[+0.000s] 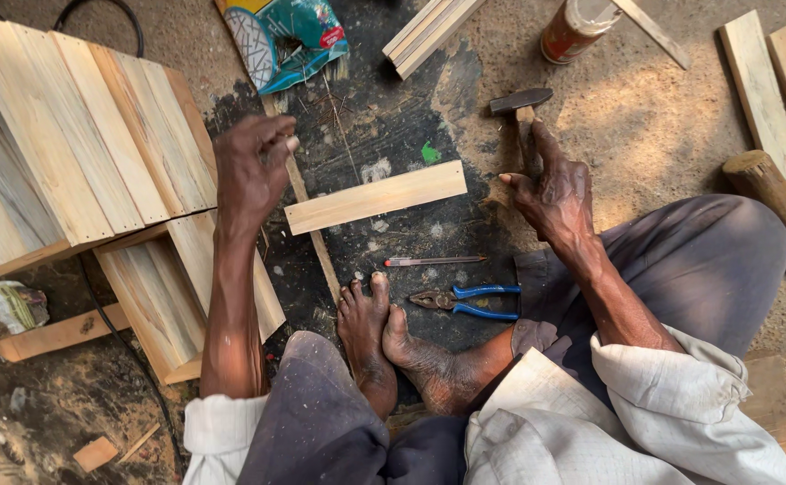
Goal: The person assembles small wooden boxes by nailing wooden planks together. They use a hammer to drive nails into the joints, repeatedly aligning and securing the pieces to form rectangular frames.
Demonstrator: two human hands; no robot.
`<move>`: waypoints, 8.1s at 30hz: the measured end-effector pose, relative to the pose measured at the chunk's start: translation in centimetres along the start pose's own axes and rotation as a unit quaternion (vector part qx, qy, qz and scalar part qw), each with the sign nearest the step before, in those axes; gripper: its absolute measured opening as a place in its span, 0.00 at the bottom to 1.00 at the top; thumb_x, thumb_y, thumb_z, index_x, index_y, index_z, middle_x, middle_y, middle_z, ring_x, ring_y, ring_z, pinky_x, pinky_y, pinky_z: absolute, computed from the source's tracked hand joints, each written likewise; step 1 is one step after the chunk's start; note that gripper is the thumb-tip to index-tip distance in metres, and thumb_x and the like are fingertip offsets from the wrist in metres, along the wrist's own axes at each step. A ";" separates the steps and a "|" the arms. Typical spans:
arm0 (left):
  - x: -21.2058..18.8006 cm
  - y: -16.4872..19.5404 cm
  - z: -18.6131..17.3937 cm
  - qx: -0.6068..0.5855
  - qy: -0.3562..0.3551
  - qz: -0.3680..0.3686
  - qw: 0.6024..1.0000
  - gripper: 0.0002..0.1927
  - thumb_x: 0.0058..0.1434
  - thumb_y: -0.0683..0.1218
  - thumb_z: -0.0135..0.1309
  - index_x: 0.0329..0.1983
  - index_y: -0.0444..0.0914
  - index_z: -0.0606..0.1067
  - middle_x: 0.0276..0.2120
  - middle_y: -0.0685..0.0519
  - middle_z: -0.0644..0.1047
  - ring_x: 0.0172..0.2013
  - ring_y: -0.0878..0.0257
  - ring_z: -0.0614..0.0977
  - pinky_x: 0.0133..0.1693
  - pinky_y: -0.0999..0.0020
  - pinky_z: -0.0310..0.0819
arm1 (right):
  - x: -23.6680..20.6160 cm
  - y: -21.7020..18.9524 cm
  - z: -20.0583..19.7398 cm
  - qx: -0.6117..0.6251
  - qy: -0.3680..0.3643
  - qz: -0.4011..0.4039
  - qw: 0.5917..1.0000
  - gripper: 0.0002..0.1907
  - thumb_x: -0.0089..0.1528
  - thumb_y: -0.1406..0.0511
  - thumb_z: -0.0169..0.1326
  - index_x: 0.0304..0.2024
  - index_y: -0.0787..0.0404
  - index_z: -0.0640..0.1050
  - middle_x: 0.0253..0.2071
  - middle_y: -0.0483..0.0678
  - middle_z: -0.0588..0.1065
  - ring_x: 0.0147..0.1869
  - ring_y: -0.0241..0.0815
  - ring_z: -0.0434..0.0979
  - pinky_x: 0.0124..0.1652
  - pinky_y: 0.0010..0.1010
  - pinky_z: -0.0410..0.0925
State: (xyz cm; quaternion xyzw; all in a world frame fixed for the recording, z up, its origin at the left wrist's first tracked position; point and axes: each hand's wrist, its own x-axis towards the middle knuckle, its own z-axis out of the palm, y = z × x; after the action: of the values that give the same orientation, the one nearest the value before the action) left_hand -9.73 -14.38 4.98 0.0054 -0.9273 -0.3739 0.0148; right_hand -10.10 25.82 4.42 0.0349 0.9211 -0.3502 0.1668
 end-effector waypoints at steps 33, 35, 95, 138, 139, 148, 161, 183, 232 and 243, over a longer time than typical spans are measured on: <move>2.4 2.4 1.6 -0.175 0.174 0.037 0.968 0.11 0.67 0.33 0.57 0.51 0.30 0.78 0.40 0.44 0.82 0.42 0.60 0.88 0.44 0.69 0.84 | 1.4 3.9 2.9 0.180 0.079 -0.173 0.965 0.45 0.63 0.65 0.70 0.75 0.71 0.59 0.61 0.73 0.73 0.58 0.58 0.80 0.49 0.39 0.75; 0.5 6.6 1.2 -0.190 0.166 0.069 0.965 0.07 0.68 0.34 0.59 0.48 0.32 0.79 0.39 0.45 0.82 0.41 0.60 0.87 0.41 0.69 0.85 | 1.0 3.5 2.7 0.319 -0.001 -0.005 0.948 0.41 0.61 0.65 0.67 0.73 0.66 0.64 0.48 0.66 0.76 0.43 0.51 0.77 0.38 0.35 0.72; -4.8 13.8 14.4 -0.123 0.149 0.220 0.956 0.16 0.68 0.34 0.59 0.55 0.34 0.67 0.39 0.46 0.81 0.41 0.56 0.87 0.40 0.67 0.85 | -12.3 -4.7 -5.8 -0.120 0.194 -0.323 0.918 0.30 0.58 0.74 0.67 0.62 0.54 0.79 0.42 0.51 0.80 0.38 0.43 0.82 0.36 0.33 0.76; -4.2 15.3 13.7 -0.082 0.179 0.182 0.963 0.13 0.60 0.34 0.58 0.46 0.36 0.73 0.26 0.56 0.80 0.33 0.60 0.77 0.34 0.61 0.71 | -12.0 -3.5 -5.1 -0.086 0.269 -0.364 0.887 0.26 0.62 0.66 0.70 0.62 0.52 0.78 0.43 0.49 0.79 0.35 0.38 0.78 0.31 0.28 0.73; -4.3 15.3 13.7 -0.083 0.176 0.174 0.965 0.12 0.60 0.35 0.59 0.45 0.36 0.73 0.26 0.55 0.79 0.32 0.60 0.77 0.33 0.61 0.70 | -12.1 -3.5 -5.1 -0.123 0.248 -0.353 0.894 0.24 0.63 0.65 0.70 0.61 0.51 0.78 0.43 0.49 0.79 0.35 0.39 0.78 0.30 0.29 0.72; -4.3 15.1 14.1 -0.086 0.192 0.154 0.965 0.11 0.58 0.35 0.59 0.43 0.36 0.74 0.27 0.51 0.76 0.30 0.60 0.77 0.30 0.61 0.69 | -12.6 -4.6 -5.4 -0.153 0.237 -0.357 0.890 0.24 0.65 0.67 0.66 0.63 0.50 0.78 0.41 0.49 0.78 0.35 0.42 0.78 0.32 0.34 0.72; -4.2 15.5 13.7 -0.099 0.192 0.164 0.963 0.12 0.55 0.33 0.58 0.41 0.35 0.74 0.26 0.51 0.77 0.30 0.58 0.78 0.30 0.60 0.71 | -12.0 -4.8 -5.7 -0.132 0.224 -0.350 0.900 0.27 0.61 0.72 0.66 0.62 0.52 0.79 0.39 0.51 0.78 0.34 0.45 0.78 0.32 0.36 0.72; -4.5 15.3 13.5 -0.115 0.152 0.150 0.970 0.10 0.61 0.35 0.62 0.42 0.34 0.74 0.29 0.49 0.77 0.29 0.58 0.78 0.29 0.61 0.72 | -12.0 -4.3 -5.4 -0.211 0.182 -0.297 0.913 0.27 0.60 0.70 0.69 0.60 0.47 0.81 0.33 0.48 0.78 0.31 0.45 0.78 0.29 0.36 0.71; -3.7 12.4 15.1 0.087 0.111 0.205 0.969 0.14 0.60 0.38 0.61 0.49 0.32 0.77 0.38 0.43 0.82 0.43 0.52 0.81 0.45 0.57 0.73 | -11.6 -3.9 -5.4 -0.101 0.232 -0.381 0.889 0.25 0.65 0.67 0.66 0.64 0.50 0.76 0.42 0.50 0.78 0.37 0.41 0.80 0.34 0.32 0.75; -4.1 12.9 14.4 0.088 0.046 0.158 0.982 0.08 0.64 0.37 0.63 0.45 0.35 0.78 0.37 0.46 0.82 0.43 0.52 0.81 0.46 0.55 0.73 | -12.0 -4.6 -5.8 -0.217 0.124 -0.285 0.926 0.27 0.61 0.69 0.68 0.62 0.48 0.80 0.30 0.48 0.76 0.28 0.44 0.74 0.26 0.35 0.68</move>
State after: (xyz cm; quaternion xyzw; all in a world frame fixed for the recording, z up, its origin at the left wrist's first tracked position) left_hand -6.08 5.01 3.45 -0.1227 -0.9442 -0.2829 0.1158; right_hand -1.23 26.81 15.35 -0.2229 0.9589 -0.1677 -0.0517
